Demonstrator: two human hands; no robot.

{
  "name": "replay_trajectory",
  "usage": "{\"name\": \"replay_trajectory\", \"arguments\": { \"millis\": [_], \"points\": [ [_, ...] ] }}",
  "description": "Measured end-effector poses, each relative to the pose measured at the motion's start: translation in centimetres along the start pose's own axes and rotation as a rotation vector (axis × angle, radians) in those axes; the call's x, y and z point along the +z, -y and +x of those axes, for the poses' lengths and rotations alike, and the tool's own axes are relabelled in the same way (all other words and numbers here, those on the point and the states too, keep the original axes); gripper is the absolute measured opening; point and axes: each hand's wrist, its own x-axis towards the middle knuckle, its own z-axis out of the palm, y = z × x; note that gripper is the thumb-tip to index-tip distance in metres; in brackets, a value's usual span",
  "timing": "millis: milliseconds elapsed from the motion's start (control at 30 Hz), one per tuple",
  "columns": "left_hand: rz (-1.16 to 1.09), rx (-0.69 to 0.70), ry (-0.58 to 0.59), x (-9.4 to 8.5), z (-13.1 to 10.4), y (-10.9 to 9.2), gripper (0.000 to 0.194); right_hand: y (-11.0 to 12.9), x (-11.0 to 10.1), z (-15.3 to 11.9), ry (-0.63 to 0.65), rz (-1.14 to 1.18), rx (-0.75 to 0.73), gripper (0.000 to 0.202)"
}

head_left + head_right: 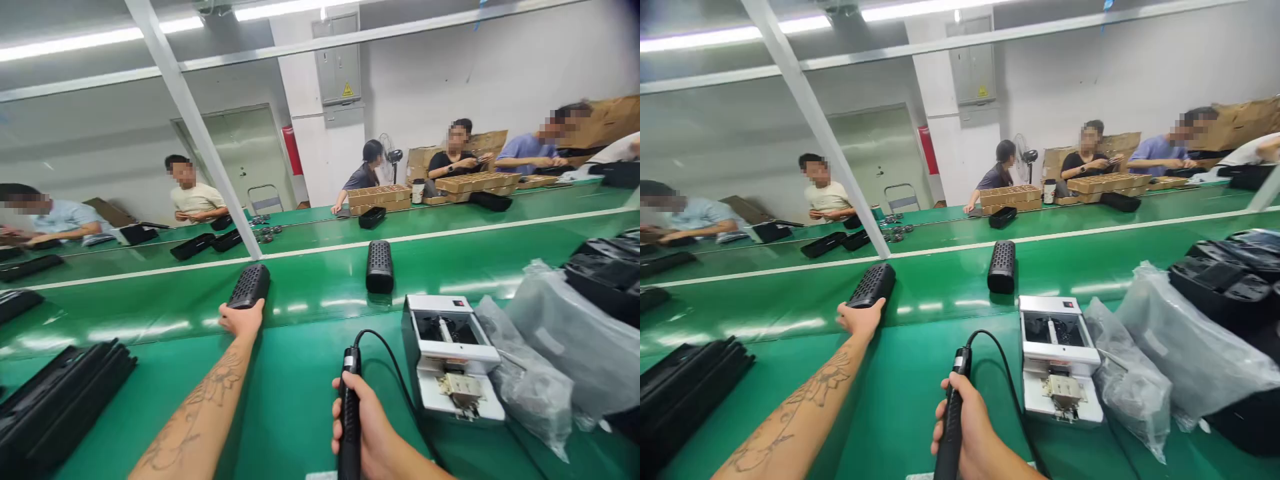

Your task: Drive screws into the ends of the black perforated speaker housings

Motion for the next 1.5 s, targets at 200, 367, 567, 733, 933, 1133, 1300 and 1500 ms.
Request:
{"name": "replay_trajectory", "arguments": {
  "millis": [200,367,567,733,933,1133,1300,1500],
  "points": [
    [-0.098,0.072,0.134,-6.4,-0.9,-0.1,0.107,-0.2,-1.2,2.3,0.077,-0.042,0.012,0.033],
    [-0.117,0.308,0.331,-15.8,-6.8,4.6,0.106,1.2,0.9,-2.9,0.281,-0.119,-0.145,0.043],
    [-0.195,0.375,0.635,-23.7,-17.0,12.2,0.104,5.1,2.8,-13.0,0.316,-0.276,-0.558,0.058],
    [-0.219,0.538,0.933,-25.6,-22.3,14.2,0.1,9.9,0.5,-20.0,0.038,-0.452,-1.009,0.055],
    [-0.265,0.586,1.177,-24.4,-24.4,12.4,0.1,14.9,-2.2,-26.0,-0.264,-0.486,-1.543,0.042],
    [-0.276,0.705,1.249,-22.6,-25.9,13.1,0.115,16.4,-2.7,-25.3,-0.273,-0.52,-1.727,0.037],
    [-0.252,0.87,1.06,-22.5,-27.2,13.9,0.13,16.1,-3.1,-21.5,-0.171,-0.64,-1.641,0.052],
    [-0.274,0.93,0.951,-22.3,-28.0,14.1,0.109,15.2,-3.6,-20.2,-0.069,-0.703,-1.564,0.046]
  ]
}}
